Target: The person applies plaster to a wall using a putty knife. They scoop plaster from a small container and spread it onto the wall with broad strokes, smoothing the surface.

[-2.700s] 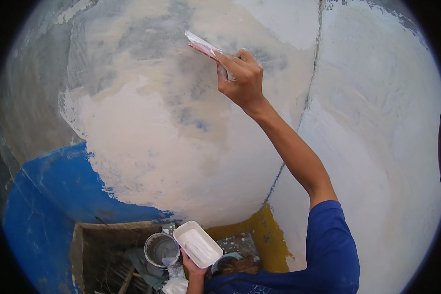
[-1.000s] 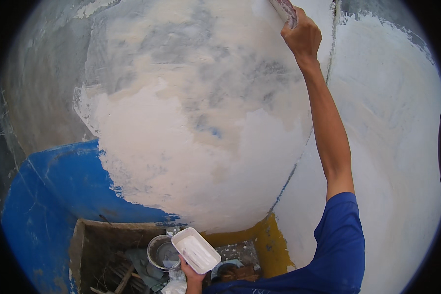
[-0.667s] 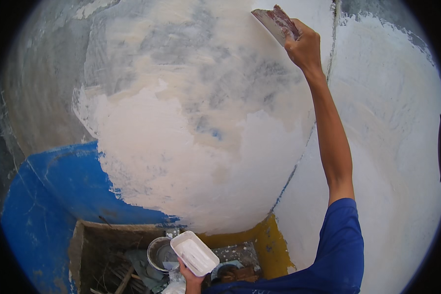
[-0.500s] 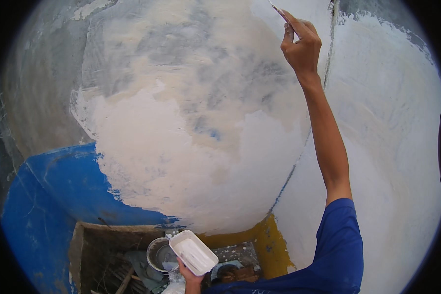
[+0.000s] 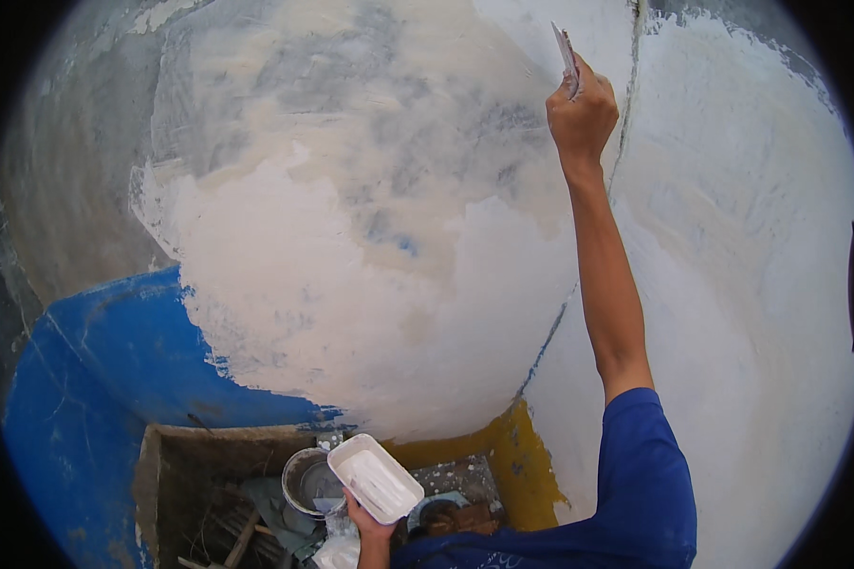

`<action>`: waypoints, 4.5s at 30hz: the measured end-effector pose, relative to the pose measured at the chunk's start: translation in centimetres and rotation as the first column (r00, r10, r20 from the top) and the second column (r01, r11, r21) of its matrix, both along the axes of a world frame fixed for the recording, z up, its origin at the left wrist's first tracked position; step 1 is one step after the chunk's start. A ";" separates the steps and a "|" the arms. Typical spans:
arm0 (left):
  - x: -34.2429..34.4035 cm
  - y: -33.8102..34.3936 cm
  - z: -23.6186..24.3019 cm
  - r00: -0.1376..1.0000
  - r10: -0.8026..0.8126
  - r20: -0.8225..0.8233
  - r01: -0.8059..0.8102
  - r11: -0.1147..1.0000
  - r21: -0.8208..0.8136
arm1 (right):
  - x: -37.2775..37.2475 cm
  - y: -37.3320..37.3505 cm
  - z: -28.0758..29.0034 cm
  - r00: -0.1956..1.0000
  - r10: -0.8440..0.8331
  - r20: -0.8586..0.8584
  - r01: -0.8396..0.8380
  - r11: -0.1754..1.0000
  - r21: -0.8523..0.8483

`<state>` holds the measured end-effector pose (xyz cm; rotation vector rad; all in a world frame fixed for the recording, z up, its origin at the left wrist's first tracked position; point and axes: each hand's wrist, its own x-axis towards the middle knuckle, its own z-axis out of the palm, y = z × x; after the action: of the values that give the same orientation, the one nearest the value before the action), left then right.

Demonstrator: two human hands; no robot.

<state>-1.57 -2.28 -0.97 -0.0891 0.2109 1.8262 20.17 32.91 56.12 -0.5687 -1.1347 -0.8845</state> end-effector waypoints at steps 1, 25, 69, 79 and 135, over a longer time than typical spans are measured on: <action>0.0 0.0 -0.2 1.000 0.000 0.001 0.000 1.000 0.008 | 0.4 0.8 0.0 0.997 -0.040 -0.070 0.036 0.998 -0.053; -1.0 -0.7 -1.1 0.997 0.024 -0.076 -0.028 0.999 -0.045 | -8.1 -3.1 -4.6 0.893 0.229 0.387 -0.226 0.973 -0.055; 0.1 -0.1 0.2 0.994 -0.046 -0.102 0.036 0.995 -0.096 | 1.1 1.6 -10.5 0.911 0.328 0.252 -0.296 0.942 -0.158; 1.4 0.8 0.5 0.992 -0.102 -0.079 0.098 0.994 -0.054 | 2.8 4.9 -12.5 0.946 0.003 0.324 0.031 0.994 -0.100; 1.8 0.2 1.2 0.999 -0.013 -0.044 0.010 0.997 -0.070 | 7.6 4.8 -5.6 0.991 0.110 0.078 -0.105 0.992 -0.065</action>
<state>0.26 -2.12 0.22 -0.0960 0.3062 1.8103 27.78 37.68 50.51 -0.5197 -1.2580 -0.7889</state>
